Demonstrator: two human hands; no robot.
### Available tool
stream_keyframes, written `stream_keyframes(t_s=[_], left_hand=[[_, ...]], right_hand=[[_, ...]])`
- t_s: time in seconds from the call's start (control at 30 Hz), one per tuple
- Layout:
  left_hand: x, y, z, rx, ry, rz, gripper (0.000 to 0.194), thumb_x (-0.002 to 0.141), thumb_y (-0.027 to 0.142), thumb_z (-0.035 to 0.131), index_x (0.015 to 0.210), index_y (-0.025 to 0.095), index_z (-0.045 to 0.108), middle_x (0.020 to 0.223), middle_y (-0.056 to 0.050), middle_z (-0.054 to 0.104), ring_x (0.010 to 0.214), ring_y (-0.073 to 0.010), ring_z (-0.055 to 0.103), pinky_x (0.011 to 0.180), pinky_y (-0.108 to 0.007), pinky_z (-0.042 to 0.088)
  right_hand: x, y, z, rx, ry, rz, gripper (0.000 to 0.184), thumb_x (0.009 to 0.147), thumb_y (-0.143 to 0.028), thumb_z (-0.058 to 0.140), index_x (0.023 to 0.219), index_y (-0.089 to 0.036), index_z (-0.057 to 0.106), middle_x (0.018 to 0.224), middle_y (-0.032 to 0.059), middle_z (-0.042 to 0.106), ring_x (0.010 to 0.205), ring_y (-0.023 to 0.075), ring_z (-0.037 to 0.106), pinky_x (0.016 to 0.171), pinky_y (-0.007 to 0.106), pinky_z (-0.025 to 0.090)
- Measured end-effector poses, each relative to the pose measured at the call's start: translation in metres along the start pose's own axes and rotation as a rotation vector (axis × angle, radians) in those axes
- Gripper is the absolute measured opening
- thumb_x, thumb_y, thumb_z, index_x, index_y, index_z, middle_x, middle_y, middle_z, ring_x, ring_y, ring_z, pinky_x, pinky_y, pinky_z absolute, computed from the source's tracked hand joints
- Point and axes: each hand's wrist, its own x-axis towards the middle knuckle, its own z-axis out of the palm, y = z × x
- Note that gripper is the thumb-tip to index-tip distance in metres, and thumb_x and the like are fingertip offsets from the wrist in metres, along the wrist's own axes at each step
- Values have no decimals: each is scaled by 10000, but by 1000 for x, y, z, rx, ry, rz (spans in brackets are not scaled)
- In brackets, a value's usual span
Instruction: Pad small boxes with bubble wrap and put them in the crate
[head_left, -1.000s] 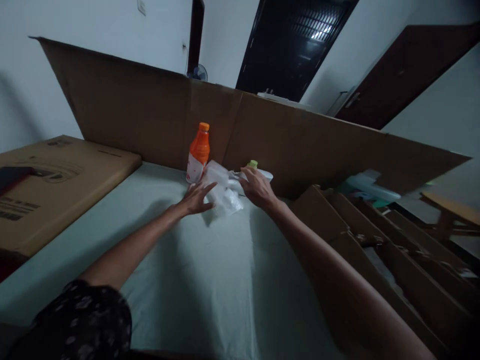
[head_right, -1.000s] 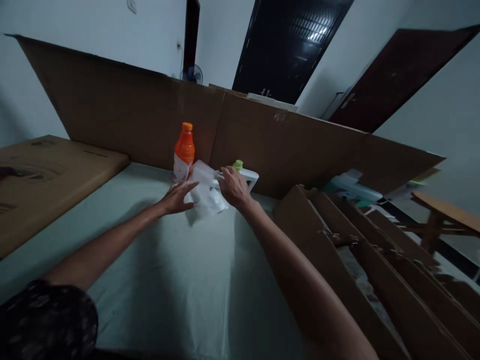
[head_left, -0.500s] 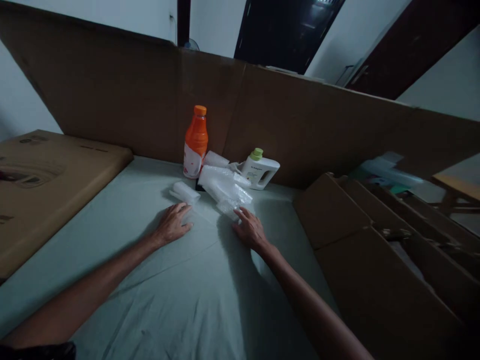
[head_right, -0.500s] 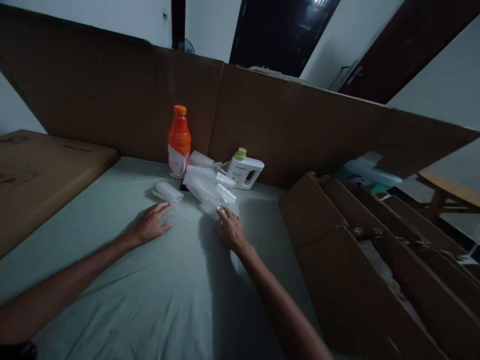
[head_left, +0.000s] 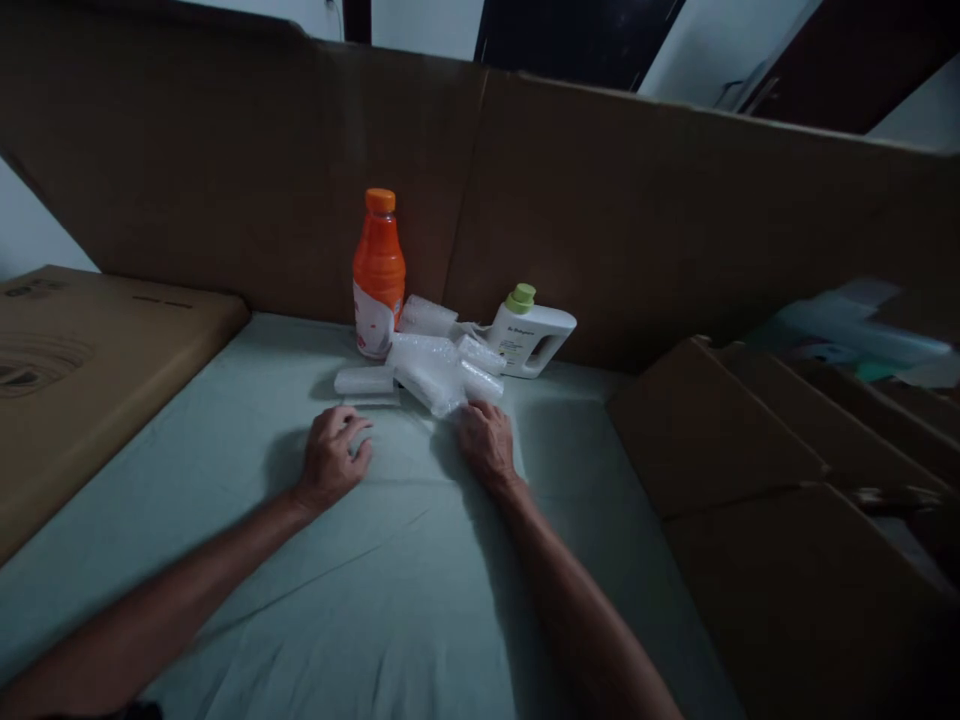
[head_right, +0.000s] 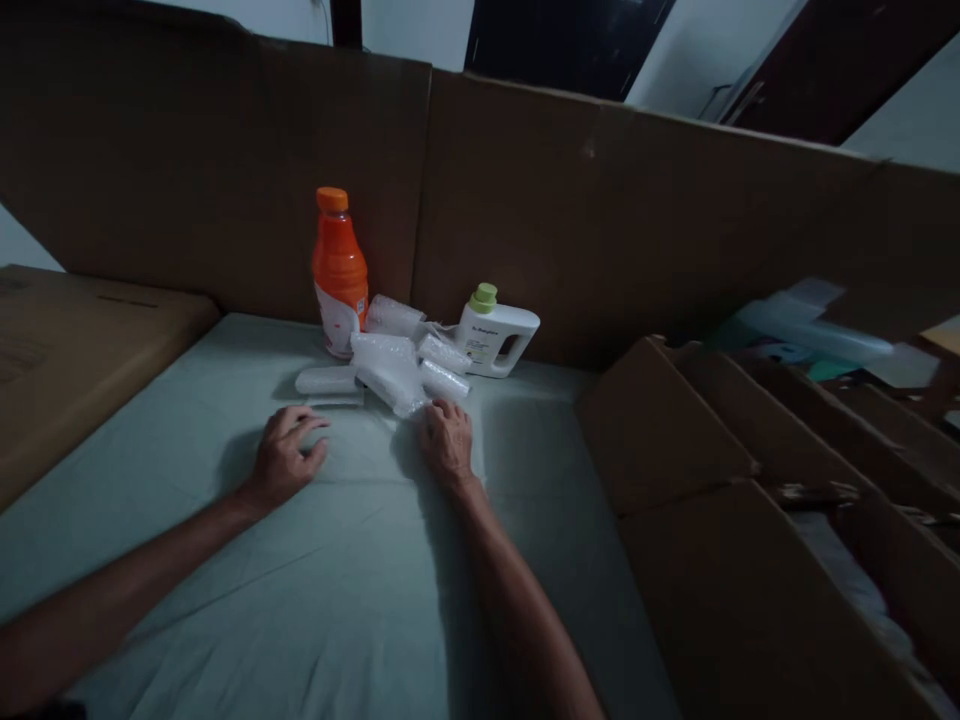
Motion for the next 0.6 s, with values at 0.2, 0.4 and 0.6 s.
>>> stream_keyframes(t_s=[0.2,0.4,0.6], left_hand=[[8,-13,5,41,46,-197,625,799,228,562,1412,137,480,1443,-194,461,1333,-343,487,1142,-498,407],[43,-2,35,9,-175,-104,587,835,416,603,1360,165,528,1353,-154,606,1285,-325,557,1126,-459,428],[35,0,26,-20,70,-98,555,868,484,533,1275,110,587,1315,-241,534,1284,-402,503,1096,-579,419]], right_hand=[[-8,-13,-8,8,150,-163,434,968,-357,514,1359,-186,597,1453,149,565,1324,289,496,1082,438,332],[-2,-18,0,2,-66,-148,529,992,-350,511,1490,-178,459,1546,119,490,1478,292,333,1177,469,199],[-6,-22,-10,33,-69,-67,400,972,-343,546,1321,-151,579,1361,145,623,1273,286,497,1065,429,313]])
